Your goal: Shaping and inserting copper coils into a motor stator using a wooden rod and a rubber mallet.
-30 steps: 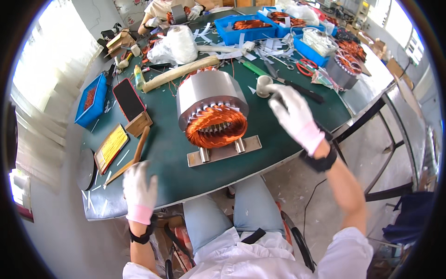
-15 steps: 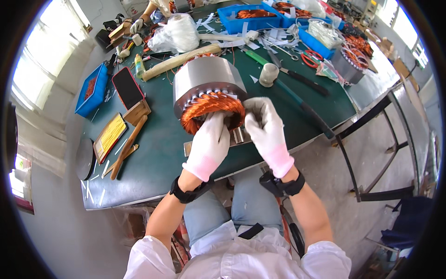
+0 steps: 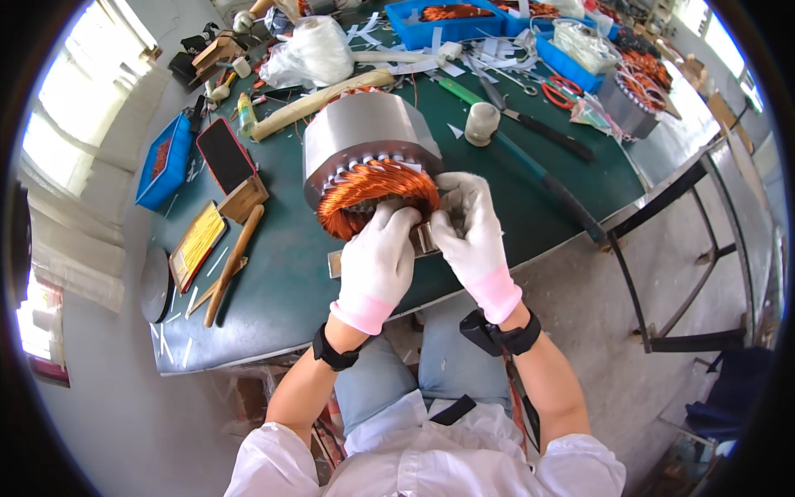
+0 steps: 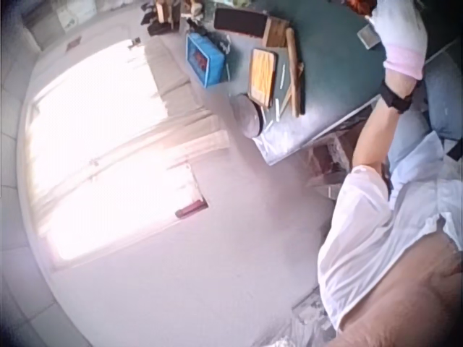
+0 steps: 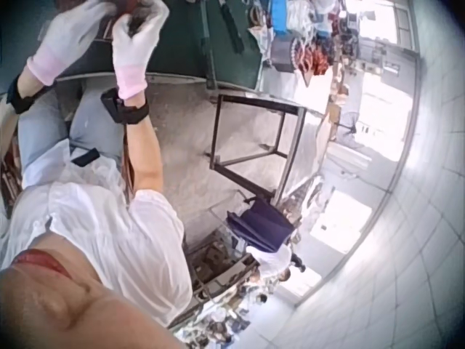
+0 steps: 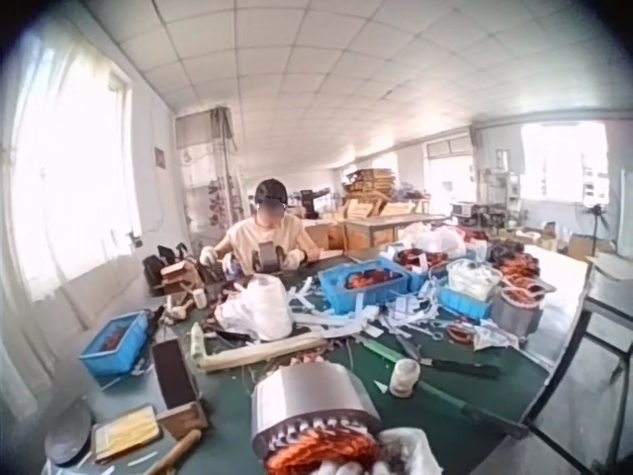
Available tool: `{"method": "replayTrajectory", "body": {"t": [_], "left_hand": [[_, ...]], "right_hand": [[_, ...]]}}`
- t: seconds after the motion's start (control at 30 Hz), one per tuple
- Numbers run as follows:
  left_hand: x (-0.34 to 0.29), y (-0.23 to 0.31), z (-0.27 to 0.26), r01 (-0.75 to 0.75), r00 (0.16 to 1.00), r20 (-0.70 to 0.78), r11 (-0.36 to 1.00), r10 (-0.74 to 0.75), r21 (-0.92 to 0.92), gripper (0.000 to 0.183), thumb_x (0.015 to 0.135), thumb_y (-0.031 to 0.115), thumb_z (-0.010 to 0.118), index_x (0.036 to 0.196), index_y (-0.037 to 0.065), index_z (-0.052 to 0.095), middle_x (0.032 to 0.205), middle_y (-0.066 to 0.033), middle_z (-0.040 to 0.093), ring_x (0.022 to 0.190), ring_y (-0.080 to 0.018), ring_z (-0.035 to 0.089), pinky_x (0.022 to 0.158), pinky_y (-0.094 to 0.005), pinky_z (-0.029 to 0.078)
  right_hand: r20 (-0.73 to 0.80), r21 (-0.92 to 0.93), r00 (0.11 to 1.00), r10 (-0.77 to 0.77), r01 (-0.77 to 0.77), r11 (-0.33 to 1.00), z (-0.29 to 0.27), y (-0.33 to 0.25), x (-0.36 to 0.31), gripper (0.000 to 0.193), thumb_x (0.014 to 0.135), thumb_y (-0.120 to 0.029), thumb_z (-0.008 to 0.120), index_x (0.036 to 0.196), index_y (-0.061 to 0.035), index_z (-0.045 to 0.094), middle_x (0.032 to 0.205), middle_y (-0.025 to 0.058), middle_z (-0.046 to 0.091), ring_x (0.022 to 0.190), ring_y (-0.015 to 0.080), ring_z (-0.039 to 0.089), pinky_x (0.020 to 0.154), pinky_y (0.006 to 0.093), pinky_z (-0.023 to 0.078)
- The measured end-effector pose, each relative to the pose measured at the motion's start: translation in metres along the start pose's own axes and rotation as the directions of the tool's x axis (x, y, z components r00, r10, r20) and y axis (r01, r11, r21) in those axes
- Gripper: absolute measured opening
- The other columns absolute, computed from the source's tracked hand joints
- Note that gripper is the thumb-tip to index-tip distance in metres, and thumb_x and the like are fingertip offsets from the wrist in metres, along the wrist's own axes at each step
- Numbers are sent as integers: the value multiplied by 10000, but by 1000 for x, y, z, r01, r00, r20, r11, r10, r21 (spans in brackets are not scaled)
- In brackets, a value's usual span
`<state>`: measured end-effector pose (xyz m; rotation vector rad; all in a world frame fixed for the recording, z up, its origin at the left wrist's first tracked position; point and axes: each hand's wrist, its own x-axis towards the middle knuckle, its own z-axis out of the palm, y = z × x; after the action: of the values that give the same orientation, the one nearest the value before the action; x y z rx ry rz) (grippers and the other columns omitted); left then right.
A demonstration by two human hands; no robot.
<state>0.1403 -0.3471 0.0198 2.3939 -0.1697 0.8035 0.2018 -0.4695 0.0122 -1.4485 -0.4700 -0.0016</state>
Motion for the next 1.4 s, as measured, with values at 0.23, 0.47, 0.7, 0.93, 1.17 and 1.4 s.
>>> {"method": "replayTrajectory", "body": {"t": [0.23, 0.47, 0.7, 0.93, 1.17, 1.4], "left_hand": [[-17, -6, -9, -196, 979, 164, 795, 123, 575, 407, 702, 72, 549, 1108, 106, 549, 1155, -71, 570, 712, -194, 540, 634, -309, 437], [-24, 4, -6, -143, 983, 178, 738, 31, 660, 521, 739, 90, 514, 1256, 157, 503, 1232, -72, 539, 724, -183, 538, 656, -317, 443], [-59, 11, -21, 80, 996, 4, 880, -92, 468, 499, 739, -7, 515, 1235, 44, 487, 1297, -175, 454, 1053, -302, 518, 877, -373, 437], [-89, 32, -32, 524, 668, 102, 369, -737, -767, 615, 846, 22, 420, 1420, 19, 198, 1422, -124, 245, 1298, -226, 290, 1084, -331, 219], [-76, 31, 6, 488, 727, -153, 661, -669, -570, 648, 832, 16, 472, 1421, 17, 202, 1449, -115, 235, 1265, -175, 291, 1020, -270, 259], [-20, -113, -58, 467, 816, 104, 543, -569, -698, 374, 912, 163, 465, 1250, 8, 432, 1156, -89, 522, 1031, -152, 536, 872, -290, 441]], "right_hand": [[-40, -147, 980, -194, 186, 971, 2, 10, -6, 327, 820, 49, 546, 1129, -25, 471, 875, 38, 566, 706, 38, 541, 598, 190, 470], [-28, -193, 977, -212, 202, 960, -8, 15, -3, 235, 787, -58, 685, 964, -21, 534, 739, 49, 603, 599, 92, 581, 563, 232, 484], [403, -479, 908, -114, 316, 819, -44, 18, 26, 175, 812, -158, 585, 913, -18, 563, 920, 136, 565, 837, 284, 586, 732, 354, 472], [619, -384, 771, -152, 466, 797, -32, 64, 115, 326, 826, -78, 504, 1145, -12, 507, 1143, 179, 536, 1102, 344, 490, 942, 377, 393], [682, -516, 721, -123, 594, 618, -21, 54, 123, 286, 784, -194, 596, 1040, -69, 572, 1014, 186, 559, 909, 364, 539, 785, 420, 454], [383, -834, 900, 207, 240, 497, -19, 16, -2, 629, 786, -300, 594, 1269, 30, 363, 1096, 251, 439, 1031, 385, 457, 867, 454, 420]]}}
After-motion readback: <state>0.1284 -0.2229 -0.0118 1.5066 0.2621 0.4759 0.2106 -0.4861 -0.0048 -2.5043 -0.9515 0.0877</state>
